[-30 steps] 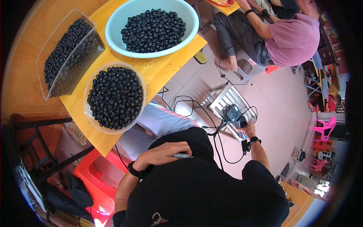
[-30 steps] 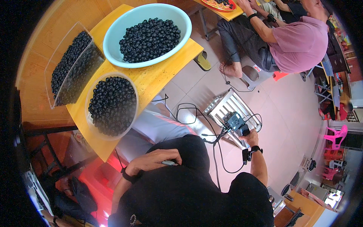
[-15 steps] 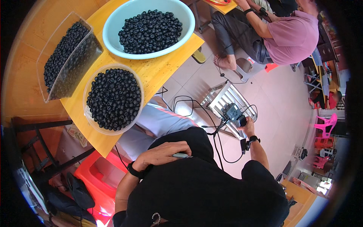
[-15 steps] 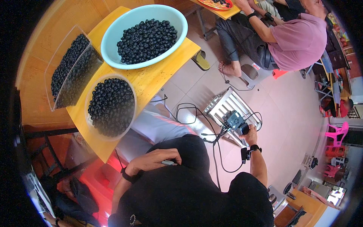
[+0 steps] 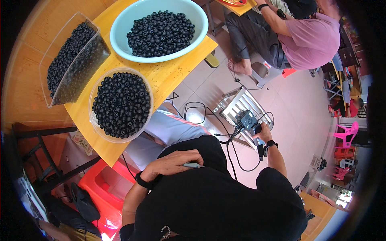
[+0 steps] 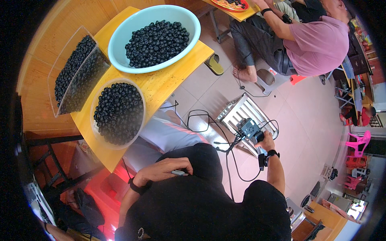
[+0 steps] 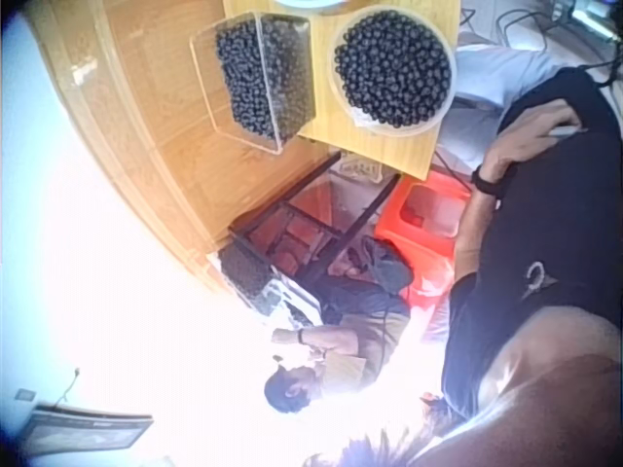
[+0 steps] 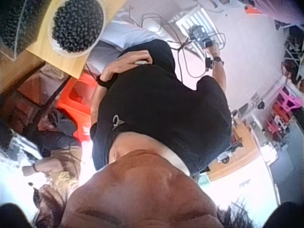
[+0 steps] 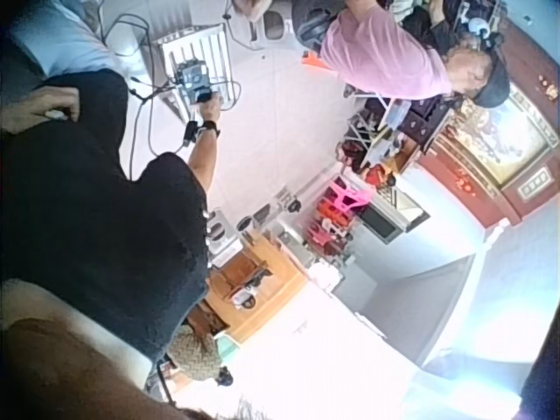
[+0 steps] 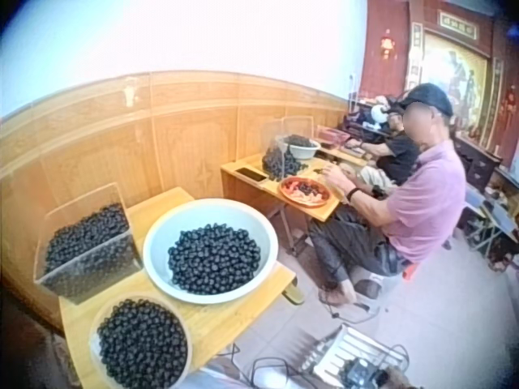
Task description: Manually sorting blueberries into different containers based on quality or size.
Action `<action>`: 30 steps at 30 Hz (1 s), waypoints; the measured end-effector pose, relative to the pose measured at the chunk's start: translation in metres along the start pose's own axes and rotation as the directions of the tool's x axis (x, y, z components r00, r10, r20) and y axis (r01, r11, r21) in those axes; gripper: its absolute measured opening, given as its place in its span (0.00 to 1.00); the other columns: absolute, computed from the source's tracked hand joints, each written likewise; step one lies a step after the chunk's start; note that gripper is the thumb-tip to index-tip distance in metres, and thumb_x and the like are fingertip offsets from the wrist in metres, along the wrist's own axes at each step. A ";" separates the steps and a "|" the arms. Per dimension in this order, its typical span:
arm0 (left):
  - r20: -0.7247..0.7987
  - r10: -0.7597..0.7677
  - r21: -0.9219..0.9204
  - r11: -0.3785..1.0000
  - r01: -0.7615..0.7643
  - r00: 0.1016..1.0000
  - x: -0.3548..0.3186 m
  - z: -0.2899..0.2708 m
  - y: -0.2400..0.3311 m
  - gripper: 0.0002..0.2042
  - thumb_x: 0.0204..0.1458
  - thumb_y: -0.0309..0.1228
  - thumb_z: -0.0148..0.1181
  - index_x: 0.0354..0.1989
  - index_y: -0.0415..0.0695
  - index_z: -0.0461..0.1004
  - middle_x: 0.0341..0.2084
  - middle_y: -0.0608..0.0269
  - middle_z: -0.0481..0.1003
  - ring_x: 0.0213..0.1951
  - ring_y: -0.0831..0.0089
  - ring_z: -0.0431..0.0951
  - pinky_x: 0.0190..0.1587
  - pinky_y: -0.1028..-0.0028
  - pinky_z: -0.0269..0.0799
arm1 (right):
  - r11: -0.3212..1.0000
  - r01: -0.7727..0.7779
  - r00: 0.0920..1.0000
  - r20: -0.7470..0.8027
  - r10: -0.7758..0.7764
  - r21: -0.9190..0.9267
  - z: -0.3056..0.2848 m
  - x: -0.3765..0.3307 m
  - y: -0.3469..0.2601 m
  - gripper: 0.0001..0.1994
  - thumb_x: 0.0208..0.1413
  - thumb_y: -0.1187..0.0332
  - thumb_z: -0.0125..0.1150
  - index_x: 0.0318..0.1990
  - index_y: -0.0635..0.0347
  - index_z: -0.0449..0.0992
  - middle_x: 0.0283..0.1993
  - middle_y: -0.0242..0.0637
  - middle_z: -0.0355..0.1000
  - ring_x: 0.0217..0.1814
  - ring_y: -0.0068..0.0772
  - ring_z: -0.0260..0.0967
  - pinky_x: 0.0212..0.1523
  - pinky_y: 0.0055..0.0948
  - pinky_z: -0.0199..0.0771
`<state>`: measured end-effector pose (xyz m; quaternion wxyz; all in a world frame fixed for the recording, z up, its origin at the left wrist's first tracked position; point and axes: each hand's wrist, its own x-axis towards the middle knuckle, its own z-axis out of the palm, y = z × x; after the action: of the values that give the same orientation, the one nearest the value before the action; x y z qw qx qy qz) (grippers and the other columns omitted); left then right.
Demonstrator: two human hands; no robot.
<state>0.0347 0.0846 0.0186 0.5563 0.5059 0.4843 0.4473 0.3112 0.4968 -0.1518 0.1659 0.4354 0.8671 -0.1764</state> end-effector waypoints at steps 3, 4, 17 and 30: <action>0.007 -0.001 -0.005 1.000 0.001 1.000 0.000 -0.001 0.001 0.11 0.47 0.24 0.50 0.41 0.41 0.64 0.37 0.60 0.66 0.43 0.63 0.69 0.43 0.67 0.63 | 1.000 -0.008 1.000 -0.003 0.008 0.009 0.000 -0.002 0.004 0.40 0.13 0.65 0.79 0.42 0.63 0.64 0.41 0.49 0.66 0.47 0.51 0.64 0.49 0.37 0.67; 0.009 -0.005 -0.009 1.000 0.005 1.000 0.000 -0.001 0.002 0.11 0.47 0.23 0.50 0.41 0.41 0.64 0.37 0.60 0.66 0.43 0.63 0.69 0.43 0.67 0.63 | 1.000 -0.008 1.000 -0.004 0.008 0.008 0.000 -0.003 0.004 0.40 0.13 0.65 0.79 0.42 0.63 0.64 0.41 0.49 0.66 0.47 0.51 0.64 0.49 0.37 0.67; 0.028 0.018 -0.010 1.000 -0.018 0.999 0.006 0.001 -0.002 0.11 0.47 0.24 0.51 0.41 0.40 0.64 0.37 0.59 0.66 0.43 0.62 0.69 0.44 0.67 0.63 | 0.997 -0.066 0.984 -0.162 0.071 0.031 -0.009 -0.030 -0.023 0.32 0.20 0.69 0.74 0.41 0.61 0.66 0.43 0.44 0.66 0.46 0.48 0.66 0.47 0.39 0.69; 0.042 0.033 -0.001 0.999 -0.033 0.999 0.006 0.004 -0.001 0.11 0.48 0.23 0.51 0.41 0.41 0.64 0.37 0.59 0.66 0.44 0.62 0.69 0.45 0.68 0.63 | 0.996 -0.025 0.997 -0.075 0.032 0.083 -0.007 -0.024 -0.010 0.38 0.21 0.65 0.77 0.47 0.62 0.66 0.46 0.46 0.66 0.50 0.47 0.64 0.52 0.37 0.66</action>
<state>0.0393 0.0897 0.0175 0.5591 0.5230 0.4638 0.4458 0.3159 0.4777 -0.1331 0.1172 0.4606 0.8584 -0.1928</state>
